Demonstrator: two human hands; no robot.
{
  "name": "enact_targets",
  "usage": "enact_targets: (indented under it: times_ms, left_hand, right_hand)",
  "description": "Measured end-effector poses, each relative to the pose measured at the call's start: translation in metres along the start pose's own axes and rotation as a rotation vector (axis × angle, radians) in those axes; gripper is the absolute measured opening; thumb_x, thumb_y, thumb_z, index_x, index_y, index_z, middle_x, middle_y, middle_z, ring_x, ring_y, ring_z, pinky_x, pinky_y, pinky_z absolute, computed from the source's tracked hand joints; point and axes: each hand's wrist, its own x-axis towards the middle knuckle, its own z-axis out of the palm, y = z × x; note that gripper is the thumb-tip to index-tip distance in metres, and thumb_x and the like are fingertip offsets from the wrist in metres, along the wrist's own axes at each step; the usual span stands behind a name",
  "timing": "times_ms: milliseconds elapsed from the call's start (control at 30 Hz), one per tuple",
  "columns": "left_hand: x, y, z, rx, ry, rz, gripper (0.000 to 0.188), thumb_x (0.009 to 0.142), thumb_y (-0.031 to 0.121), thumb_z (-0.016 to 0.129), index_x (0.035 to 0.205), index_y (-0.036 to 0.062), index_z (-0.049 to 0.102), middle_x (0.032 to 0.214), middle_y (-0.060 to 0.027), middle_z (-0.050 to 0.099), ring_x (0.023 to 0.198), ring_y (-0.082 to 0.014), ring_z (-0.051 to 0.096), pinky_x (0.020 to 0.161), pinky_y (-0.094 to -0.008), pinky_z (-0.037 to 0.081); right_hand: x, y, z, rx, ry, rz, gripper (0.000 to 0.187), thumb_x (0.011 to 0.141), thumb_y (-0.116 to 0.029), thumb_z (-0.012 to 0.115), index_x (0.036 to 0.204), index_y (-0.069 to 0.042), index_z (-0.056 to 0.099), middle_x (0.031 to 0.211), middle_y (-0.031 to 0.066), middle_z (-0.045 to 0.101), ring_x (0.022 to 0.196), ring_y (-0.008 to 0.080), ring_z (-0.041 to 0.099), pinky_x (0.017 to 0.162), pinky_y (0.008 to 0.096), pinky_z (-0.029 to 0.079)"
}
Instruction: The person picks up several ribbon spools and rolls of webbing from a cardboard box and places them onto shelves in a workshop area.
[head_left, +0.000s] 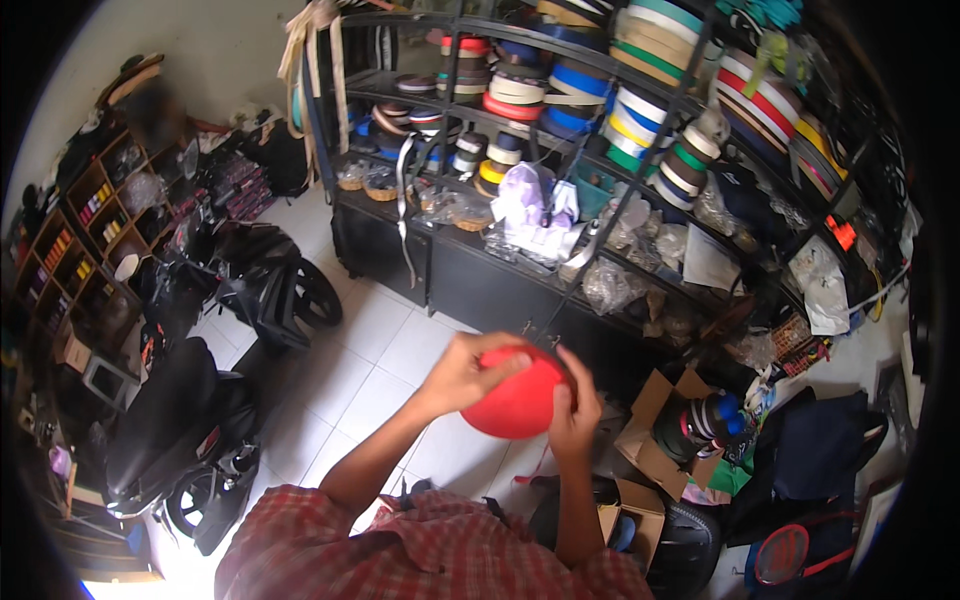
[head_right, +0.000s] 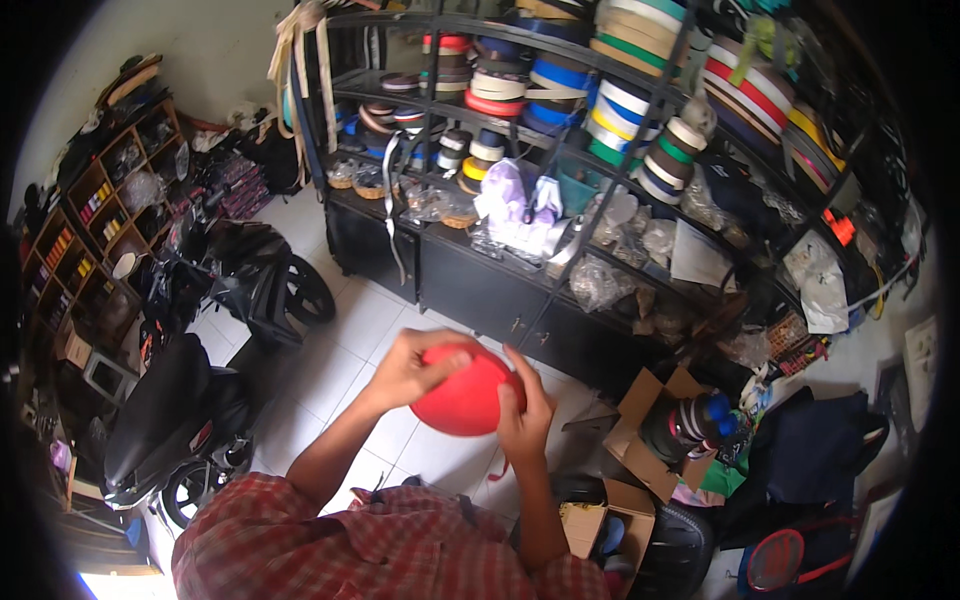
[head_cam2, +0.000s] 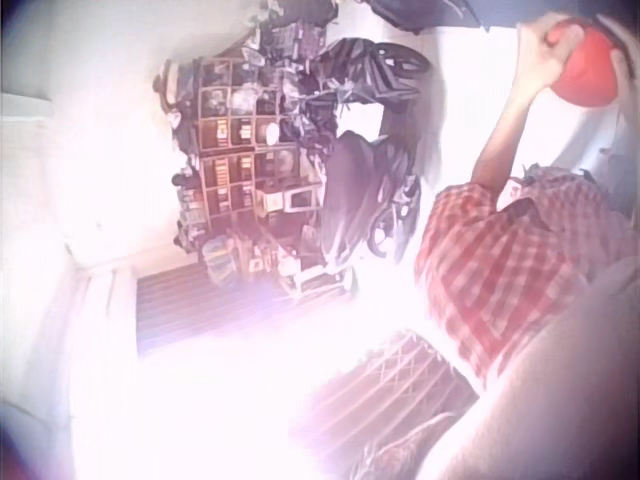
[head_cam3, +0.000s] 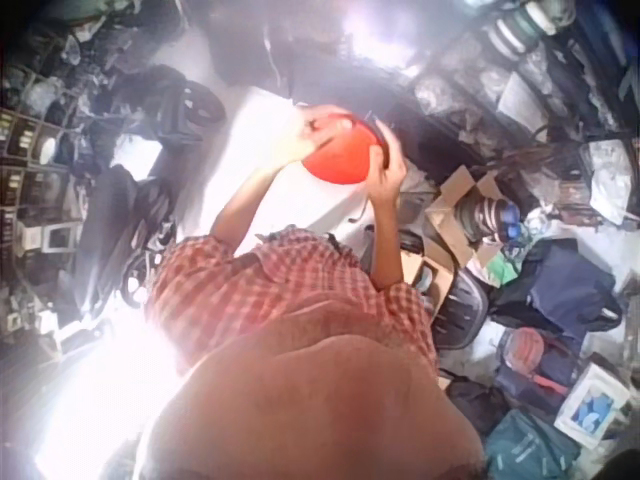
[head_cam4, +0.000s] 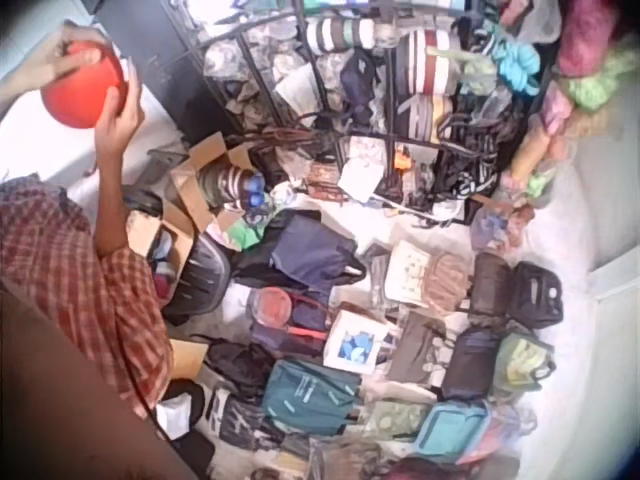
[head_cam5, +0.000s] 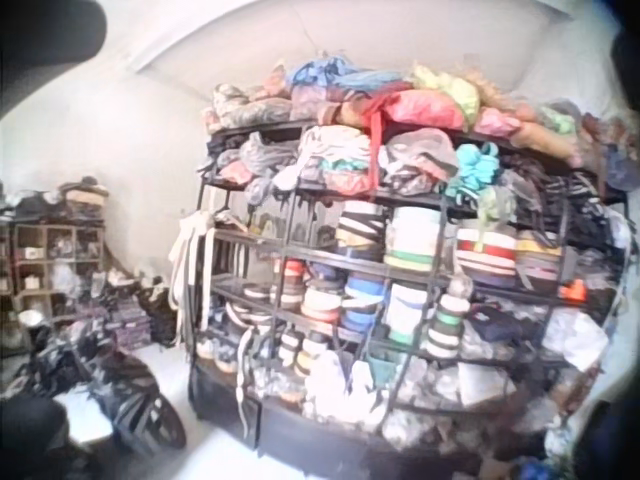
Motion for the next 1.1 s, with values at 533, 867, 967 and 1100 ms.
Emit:
enact_targets:
  times_ms: [533, 867, 967, 1100]
  left_hand:
    - [0.009, -0.014, -0.185, 0.002, 0.512, -0.085, 0.032, 0.096, 0.027, 0.052, 0.104, -0.0026, 0.061, 0.082, -0.0041, 0.062, 0.078, -0.0098, 0.055, 0.074, -0.0234, 0.044]
    - [0.134, -0.128, -0.188, -0.335, 1.192, 0.138, 0.031, 0.101, 0.026, 0.043, 0.103, -0.0013, 0.057, 0.096, -0.0044, 0.059, 0.091, -0.0088, 0.05, 0.083, -0.0237, 0.04]
    - [0.154, -0.141, -0.242, -0.315, 0.865, 0.005, 0.035, 0.099, 0.028, 0.04, 0.108, -0.0013, 0.057, 0.102, -0.0077, 0.061, 0.097, -0.0124, 0.055, 0.089, -0.0261, 0.041]
    - [0.19, -0.141, -0.291, -0.142, 0.713, -0.105, 0.035, 0.098, 0.028, 0.046, 0.109, -0.0022, 0.059, 0.1, -0.0057, 0.062, 0.094, -0.0099, 0.055, 0.084, -0.0241, 0.043]
  right_hand:
    - [0.109, 0.033, 0.187, 0.302, -0.298, -0.036, 0.036, 0.095, -0.009, 0.049, 0.13, 0.001, 0.051, 0.12, 0.0179, 0.062, 0.106, 0.0236, 0.062, 0.09, 0.0317, 0.046]
    - [0.195, 0.112, 0.282, 0.539, 0.145, 0.275, 0.048, 0.1, -0.021, 0.044, 0.142, 0.0, 0.033, 0.138, 0.0167, 0.043, 0.125, 0.0247, 0.044, 0.107, 0.0356, 0.03]
    - [0.238, 0.149, 0.276, 0.52, -0.113, 0.232, 0.044, 0.098, -0.015, 0.045, 0.14, -0.001, 0.038, 0.137, 0.0181, 0.048, 0.123, 0.0261, 0.049, 0.103, 0.0364, 0.037]
    - [0.284, 0.17, 0.289, 0.416, -0.246, 0.02, 0.042, 0.097, -0.014, 0.046, 0.137, 0.0, 0.043, 0.132, 0.0183, 0.054, 0.119, 0.0257, 0.054, 0.1, 0.035, 0.041]
